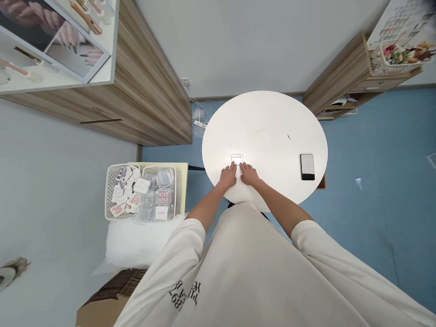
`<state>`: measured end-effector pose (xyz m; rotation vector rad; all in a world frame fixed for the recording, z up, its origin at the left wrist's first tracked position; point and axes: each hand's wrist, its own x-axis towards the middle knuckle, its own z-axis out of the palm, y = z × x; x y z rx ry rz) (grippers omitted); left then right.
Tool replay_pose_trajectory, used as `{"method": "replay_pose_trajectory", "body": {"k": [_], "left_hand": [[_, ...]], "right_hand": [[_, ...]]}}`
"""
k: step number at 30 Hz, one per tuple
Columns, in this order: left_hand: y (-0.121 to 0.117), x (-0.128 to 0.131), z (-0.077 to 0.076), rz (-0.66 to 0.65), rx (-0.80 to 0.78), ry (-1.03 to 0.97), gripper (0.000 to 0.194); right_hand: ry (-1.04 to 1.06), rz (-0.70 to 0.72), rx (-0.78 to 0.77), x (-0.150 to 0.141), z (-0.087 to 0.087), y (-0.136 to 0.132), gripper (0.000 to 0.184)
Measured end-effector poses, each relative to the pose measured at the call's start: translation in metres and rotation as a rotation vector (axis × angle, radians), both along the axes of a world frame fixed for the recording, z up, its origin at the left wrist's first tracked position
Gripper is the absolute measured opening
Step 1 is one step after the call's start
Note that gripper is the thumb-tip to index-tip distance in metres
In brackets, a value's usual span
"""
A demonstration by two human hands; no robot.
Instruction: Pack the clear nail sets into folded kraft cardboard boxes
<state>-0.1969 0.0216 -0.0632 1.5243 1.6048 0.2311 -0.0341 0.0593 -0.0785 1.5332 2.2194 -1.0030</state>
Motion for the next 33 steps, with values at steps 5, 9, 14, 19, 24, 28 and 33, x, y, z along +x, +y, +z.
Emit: {"method": "replay_pose_trajectory", "body": {"k": [5, 9, 14, 19, 24, 28, 33], "left_hand": [[-0.008, -0.009, 0.000, -0.107, 0.025, 0.013, 0.084], [-0.027, -0.018, 0.004, -0.149, 0.044, 0.046, 0.087], [-0.061, -0.017, 0.008, -0.153, 0.010, 0.147, 0.090], [-0.106, 0.005, 0.010, -0.260, -0.083, 0.378, 0.097], [-0.157, 0.037, 0.010, -0.164, -0.083, 0.412, 0.088], [-0.197, 0.049, 0.016, -0.050, -0.055, 0.403, 0.076], [-0.242, 0.039, 0.030, 0.087, -0.064, 0.431, 0.073]], "right_hand": [[0.023, -0.039, -0.019, 0.000, 0.003, -0.009, 0.088], [-0.004, -0.043, -0.079, 0.010, 0.013, -0.026, 0.088], [-0.041, -0.001, -0.121, 0.027, 0.021, -0.050, 0.085], [-0.098, 0.092, -0.156, 0.052, 0.023, -0.079, 0.084], [-0.090, 0.132, -0.177, 0.083, 0.022, -0.106, 0.081], [-0.082, 0.170, -0.167, 0.094, 0.026, -0.124, 0.076], [-0.021, 0.236, -0.143, 0.079, 0.041, -0.145, 0.067]]}}
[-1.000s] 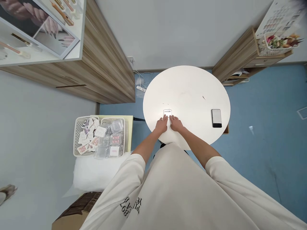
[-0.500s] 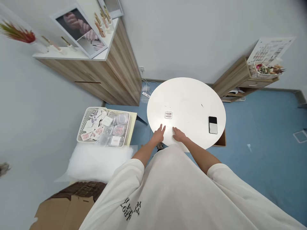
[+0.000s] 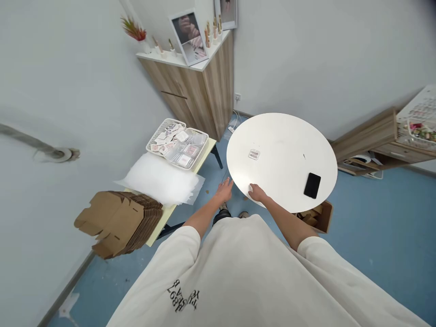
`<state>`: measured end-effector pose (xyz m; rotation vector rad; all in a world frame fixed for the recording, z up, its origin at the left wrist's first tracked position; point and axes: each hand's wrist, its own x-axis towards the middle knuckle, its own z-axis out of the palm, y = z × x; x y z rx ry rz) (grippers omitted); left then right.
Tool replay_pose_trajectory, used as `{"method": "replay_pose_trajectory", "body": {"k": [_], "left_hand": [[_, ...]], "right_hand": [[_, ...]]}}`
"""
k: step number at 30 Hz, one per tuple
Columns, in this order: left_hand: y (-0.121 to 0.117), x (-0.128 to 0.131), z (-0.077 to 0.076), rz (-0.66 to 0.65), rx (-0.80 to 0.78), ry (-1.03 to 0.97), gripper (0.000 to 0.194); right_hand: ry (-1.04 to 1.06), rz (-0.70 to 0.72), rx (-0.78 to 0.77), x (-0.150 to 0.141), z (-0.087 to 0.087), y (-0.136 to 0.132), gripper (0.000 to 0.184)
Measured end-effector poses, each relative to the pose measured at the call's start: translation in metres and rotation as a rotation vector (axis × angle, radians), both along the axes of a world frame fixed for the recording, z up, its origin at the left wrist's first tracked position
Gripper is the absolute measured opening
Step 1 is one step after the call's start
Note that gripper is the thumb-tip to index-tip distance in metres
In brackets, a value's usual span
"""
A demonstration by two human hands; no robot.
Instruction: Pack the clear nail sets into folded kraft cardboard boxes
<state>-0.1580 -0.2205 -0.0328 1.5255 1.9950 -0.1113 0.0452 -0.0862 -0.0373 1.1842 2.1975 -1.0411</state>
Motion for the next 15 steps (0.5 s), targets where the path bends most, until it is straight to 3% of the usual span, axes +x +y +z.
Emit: {"method": "replay_pose_trajectory", "body": {"k": [8, 15], "left_hand": [[-0.064, -0.048, 0.023, 0.196, 0.045, 0.083, 0.069], [-0.138, -0.120, 0.029, 0.336, 0.060, 0.150, 0.066]], "right_hand": [[0.195, 0.110, 0.053, -0.067, 0.009, -0.035, 0.056], [0.260, 0.266, 0.065, -0.157, 0.011, -0.090, 0.053]]}}
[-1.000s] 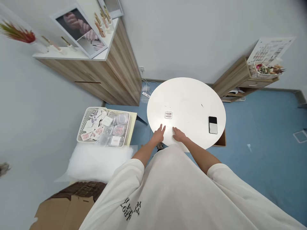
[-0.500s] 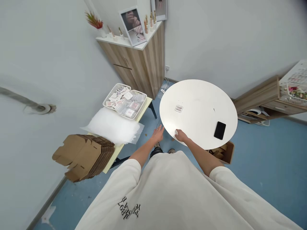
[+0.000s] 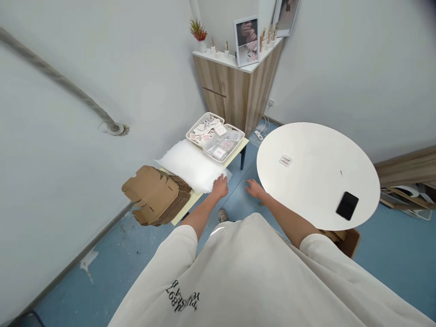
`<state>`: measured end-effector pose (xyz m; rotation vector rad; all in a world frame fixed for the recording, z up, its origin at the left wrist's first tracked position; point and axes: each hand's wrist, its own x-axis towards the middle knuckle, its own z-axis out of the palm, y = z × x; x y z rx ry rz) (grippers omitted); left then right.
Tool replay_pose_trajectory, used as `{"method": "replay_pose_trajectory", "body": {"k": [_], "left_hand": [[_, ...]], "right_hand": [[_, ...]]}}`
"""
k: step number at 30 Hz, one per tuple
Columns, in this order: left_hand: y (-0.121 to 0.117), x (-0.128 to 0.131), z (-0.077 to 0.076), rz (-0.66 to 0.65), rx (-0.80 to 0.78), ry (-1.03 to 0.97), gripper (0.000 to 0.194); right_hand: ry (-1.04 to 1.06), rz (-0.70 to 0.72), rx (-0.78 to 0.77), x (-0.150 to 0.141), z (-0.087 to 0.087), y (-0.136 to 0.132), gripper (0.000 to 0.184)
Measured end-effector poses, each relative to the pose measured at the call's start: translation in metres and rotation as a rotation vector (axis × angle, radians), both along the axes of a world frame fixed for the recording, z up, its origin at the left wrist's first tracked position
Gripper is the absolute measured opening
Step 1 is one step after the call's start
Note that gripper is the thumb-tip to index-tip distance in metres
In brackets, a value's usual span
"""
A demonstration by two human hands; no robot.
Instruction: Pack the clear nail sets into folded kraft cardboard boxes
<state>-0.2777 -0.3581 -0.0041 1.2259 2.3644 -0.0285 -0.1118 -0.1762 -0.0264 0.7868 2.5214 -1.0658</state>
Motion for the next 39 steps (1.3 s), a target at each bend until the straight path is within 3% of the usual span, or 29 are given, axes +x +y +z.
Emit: {"method": "replay_pose_trajectory", "body": {"k": [5, 11, 20, 31, 39], "left_hand": [[-0.043, -0.052, -0.002, 0.028, -0.040, 0.019, 0.064], [-0.059, -0.085, -0.011, -0.050, -0.069, -0.007, 0.059], [-0.069, -0.103, -0.018, -0.091, -0.030, -0.094, 0.062], [-0.072, -0.107, -0.025, -0.059, -0.011, -0.114, 0.075], [-0.071, -0.105, -0.030, -0.086, -0.023, -0.094, 0.068]], "right_hand": [[0.067, 0.041, -0.013, -0.064, 0.000, -0.049, 0.050], [0.111, 0.017, -0.002, -0.105, 0.000, -0.085, 0.049], [0.024, -0.026, -0.005, -0.122, 0.009, -0.102, 0.050], [0.010, -0.051, -0.031, -0.127, 0.004, -0.113, 0.049], [0.000, -0.050, -0.030, -0.132, 0.000, -0.118, 0.049]]}}
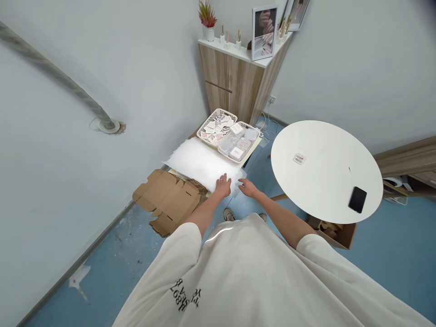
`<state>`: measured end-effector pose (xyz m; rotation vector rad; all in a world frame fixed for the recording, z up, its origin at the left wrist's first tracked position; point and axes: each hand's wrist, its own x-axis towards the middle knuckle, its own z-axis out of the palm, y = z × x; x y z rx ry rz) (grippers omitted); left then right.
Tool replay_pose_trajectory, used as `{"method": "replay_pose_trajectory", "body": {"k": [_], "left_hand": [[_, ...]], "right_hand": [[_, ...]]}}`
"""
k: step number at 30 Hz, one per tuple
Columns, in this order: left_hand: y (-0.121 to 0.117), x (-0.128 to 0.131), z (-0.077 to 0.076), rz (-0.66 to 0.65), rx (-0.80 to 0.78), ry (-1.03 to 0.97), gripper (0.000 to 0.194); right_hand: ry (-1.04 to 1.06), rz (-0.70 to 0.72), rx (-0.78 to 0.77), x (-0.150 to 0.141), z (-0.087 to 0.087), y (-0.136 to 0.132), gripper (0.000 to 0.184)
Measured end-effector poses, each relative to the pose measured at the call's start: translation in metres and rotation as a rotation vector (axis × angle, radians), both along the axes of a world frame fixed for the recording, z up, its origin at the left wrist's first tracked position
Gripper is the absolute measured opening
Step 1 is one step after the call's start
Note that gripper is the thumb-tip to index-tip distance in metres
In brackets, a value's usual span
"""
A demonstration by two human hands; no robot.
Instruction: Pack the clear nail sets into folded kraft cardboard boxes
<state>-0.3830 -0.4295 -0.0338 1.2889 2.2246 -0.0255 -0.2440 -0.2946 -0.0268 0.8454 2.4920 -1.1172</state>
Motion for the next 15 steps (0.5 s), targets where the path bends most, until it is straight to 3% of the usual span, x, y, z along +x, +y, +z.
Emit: {"method": "replay_pose_trajectory", "body": {"k": [8, 15], "left_hand": [[0.002, 0.002, -0.006, 0.016, -0.007, -0.039, 0.082], [-0.005, 0.000, 0.007, 0.039, 0.047, -0.003, 0.082]], "right_hand": [[-0.019, -0.028, -0.002, 0.008, -0.001, 0.004, 0.049], [0.008, -0.094, -0.060, -0.004, 0.003, 0.000, 0.047]]}}
